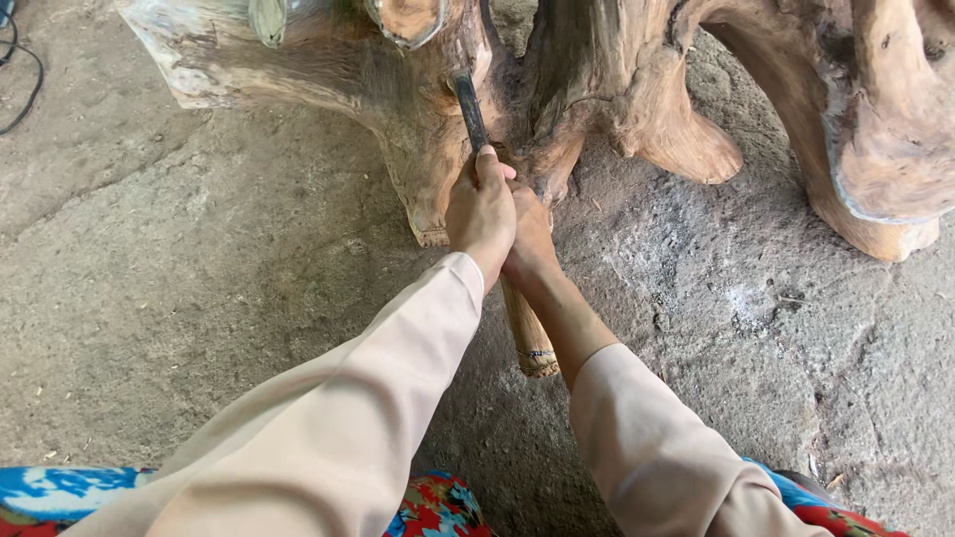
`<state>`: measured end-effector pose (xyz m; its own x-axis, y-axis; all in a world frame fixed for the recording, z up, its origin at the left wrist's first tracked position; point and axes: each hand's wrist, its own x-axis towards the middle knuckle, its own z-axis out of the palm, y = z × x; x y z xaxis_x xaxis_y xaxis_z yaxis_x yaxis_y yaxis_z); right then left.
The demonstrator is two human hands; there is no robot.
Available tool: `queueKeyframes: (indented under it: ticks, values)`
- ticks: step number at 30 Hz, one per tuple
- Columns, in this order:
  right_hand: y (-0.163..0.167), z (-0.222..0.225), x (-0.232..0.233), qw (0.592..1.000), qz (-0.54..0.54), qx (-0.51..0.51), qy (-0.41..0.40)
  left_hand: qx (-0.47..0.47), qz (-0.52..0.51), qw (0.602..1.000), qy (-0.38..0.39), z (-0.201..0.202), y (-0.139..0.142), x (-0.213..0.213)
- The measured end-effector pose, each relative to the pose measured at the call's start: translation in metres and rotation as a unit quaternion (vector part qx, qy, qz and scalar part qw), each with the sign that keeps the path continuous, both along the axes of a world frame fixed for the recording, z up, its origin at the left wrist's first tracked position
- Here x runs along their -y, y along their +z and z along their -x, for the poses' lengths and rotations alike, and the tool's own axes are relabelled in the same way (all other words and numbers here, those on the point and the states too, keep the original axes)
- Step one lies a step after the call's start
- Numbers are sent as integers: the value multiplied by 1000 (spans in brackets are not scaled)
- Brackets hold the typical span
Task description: The person selects a chisel and mallet from a bucket, then sits on the floor to carve a large wooden root. They repeatedly strike the chisel with the mallet to shape the wood, adjusting their grip and position as they work.
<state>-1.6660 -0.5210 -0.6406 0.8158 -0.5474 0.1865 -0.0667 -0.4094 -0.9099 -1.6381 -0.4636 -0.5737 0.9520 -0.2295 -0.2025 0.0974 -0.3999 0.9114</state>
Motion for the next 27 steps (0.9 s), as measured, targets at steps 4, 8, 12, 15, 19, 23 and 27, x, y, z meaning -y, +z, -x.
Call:
queueKeyframes:
  ticks: [4, 8, 12, 15, 19, 23, 27]
  values:
    - [-1, 1, 1, 997, -15, -71, -7, 12, 12, 1000, 0, 1, -4, -1]
    - [4, 1, -3, 997, -54, -58, -7, 1, -1, 1000, -4, 2, -1, -4]
    - [15, 0, -2, 992, -118, -43, 10, -4, -8, 1000, -13, -5, 8, -4]
    - [25, -4, 0, 999, -17, 9, 25, -10, 17, 1000, -13, -15, 16, -2]
    - [34, -6, -2, 996, -86, -38, -3, -46, -1, 999, -25, -18, 18, -2]
    - [40, 2, 7, 998, -4, -57, -34, -72, 69, 994, -43, -18, 13, 4]
    - [44, 14, 24, 990, 114, -73, -33, -111, 153, 980, -60, -15, 13, 14]
